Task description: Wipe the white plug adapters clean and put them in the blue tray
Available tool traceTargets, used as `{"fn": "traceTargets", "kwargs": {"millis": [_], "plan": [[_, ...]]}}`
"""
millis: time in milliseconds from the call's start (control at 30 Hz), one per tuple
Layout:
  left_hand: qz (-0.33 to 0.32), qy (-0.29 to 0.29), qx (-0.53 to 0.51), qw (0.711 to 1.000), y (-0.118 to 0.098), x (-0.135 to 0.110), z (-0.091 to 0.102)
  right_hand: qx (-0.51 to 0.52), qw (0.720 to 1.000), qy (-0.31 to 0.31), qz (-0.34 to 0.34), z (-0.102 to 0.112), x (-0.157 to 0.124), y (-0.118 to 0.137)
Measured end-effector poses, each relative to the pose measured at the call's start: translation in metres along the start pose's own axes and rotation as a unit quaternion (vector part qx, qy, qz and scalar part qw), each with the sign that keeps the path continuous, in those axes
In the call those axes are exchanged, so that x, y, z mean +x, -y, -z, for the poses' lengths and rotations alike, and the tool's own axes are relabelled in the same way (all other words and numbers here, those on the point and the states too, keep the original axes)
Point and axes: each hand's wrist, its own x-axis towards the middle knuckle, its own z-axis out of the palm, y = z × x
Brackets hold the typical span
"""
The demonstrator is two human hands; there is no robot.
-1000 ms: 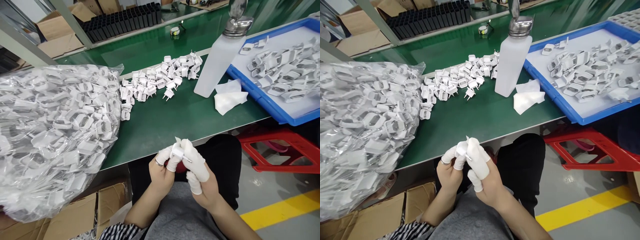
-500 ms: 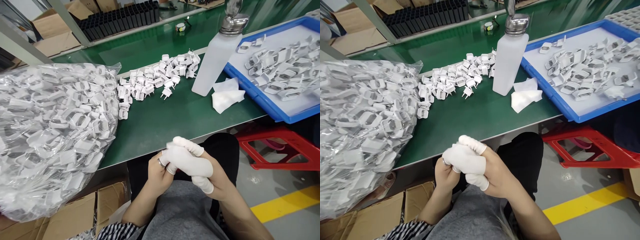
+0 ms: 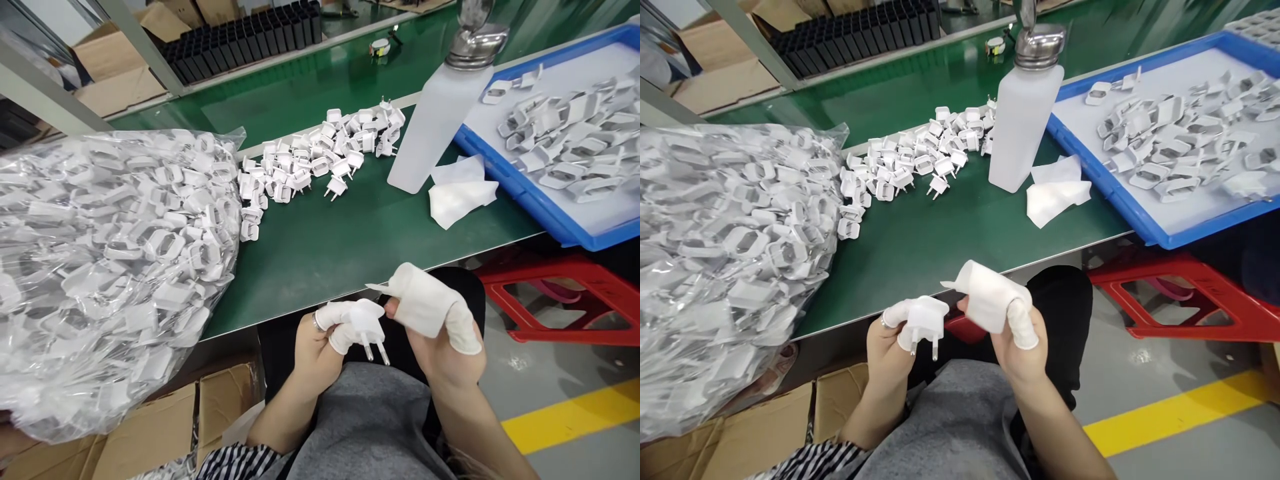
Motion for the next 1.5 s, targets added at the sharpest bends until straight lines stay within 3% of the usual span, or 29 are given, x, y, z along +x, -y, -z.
{"fn": "traceTargets", "kwargs": {"millis": [167,367,467,567,633,700,767,833,900,1033,1133,1233,1300,1400,1500], "plan": [[-0.042,-0.019,0.102,0.994,0.000,0.000,0.001,0.018,0.999,0.036,-0.026,-0.003,0.005,0.016],[-0.084,-0.024,0.228,0.970,-0.001,0.002,0.002,0.055,0.981,0.148,-0.109,-0.005,0.011,0.030],[-0.119,-0.039,0.297,0.947,-0.003,0.005,0.001,0.018,0.989,0.117,-0.085,-0.003,0.011,0.028],[-0.138,-0.053,0.351,0.925,-0.005,0.009,-0.001,-0.138,0.989,0.018,0.044,0.002,0.004,0.022],[-0.158,-0.065,0.383,0.908,-0.006,0.011,-0.003,-0.316,0.937,0.035,0.143,0.002,-0.002,0.018],[-0.180,-0.071,0.415,0.889,-0.006,0.013,-0.004,-0.486,0.842,0.118,0.201,-0.004,-0.007,0.016],[-0.190,-0.073,0.442,0.874,-0.006,0.014,-0.004,-0.593,0.756,0.179,0.214,-0.011,-0.010,0.016],[-0.185,-0.079,0.457,0.867,-0.006,0.014,-0.005,-0.642,0.711,0.192,0.213,-0.016,-0.011,0.016],[-0.173,-0.081,0.460,0.867,-0.007,0.014,-0.006,-0.652,0.699,0.198,0.217,-0.017,-0.011,0.016],[-0.167,-0.083,0.433,0.882,-0.007,0.013,-0.007,-0.618,0.721,0.191,0.249,-0.008,-0.010,0.015],[-0.150,-0.087,0.385,0.907,-0.007,0.011,-0.007,-0.534,0.791,0.165,0.249,0.002,-0.014,0.013],[-0.141,-0.079,0.348,0.923,-0.007,0.009,-0.007,-0.399,0.895,0.092,0.177,0.010,-0.021,0.009],[-0.139,-0.072,0.337,0.928,-0.007,0.008,-0.008,-0.303,0.946,0.025,0.110,0.010,-0.023,0.007],[-0.137,-0.071,0.327,0.932,-0.006,0.006,-0.009,-0.157,0.987,-0.025,0.028,0.004,-0.018,0.011],[-0.130,-0.072,0.314,0.938,-0.004,0.002,-0.009,-0.027,0.998,-0.046,-0.018,-0.003,-0.006,0.019]]}}
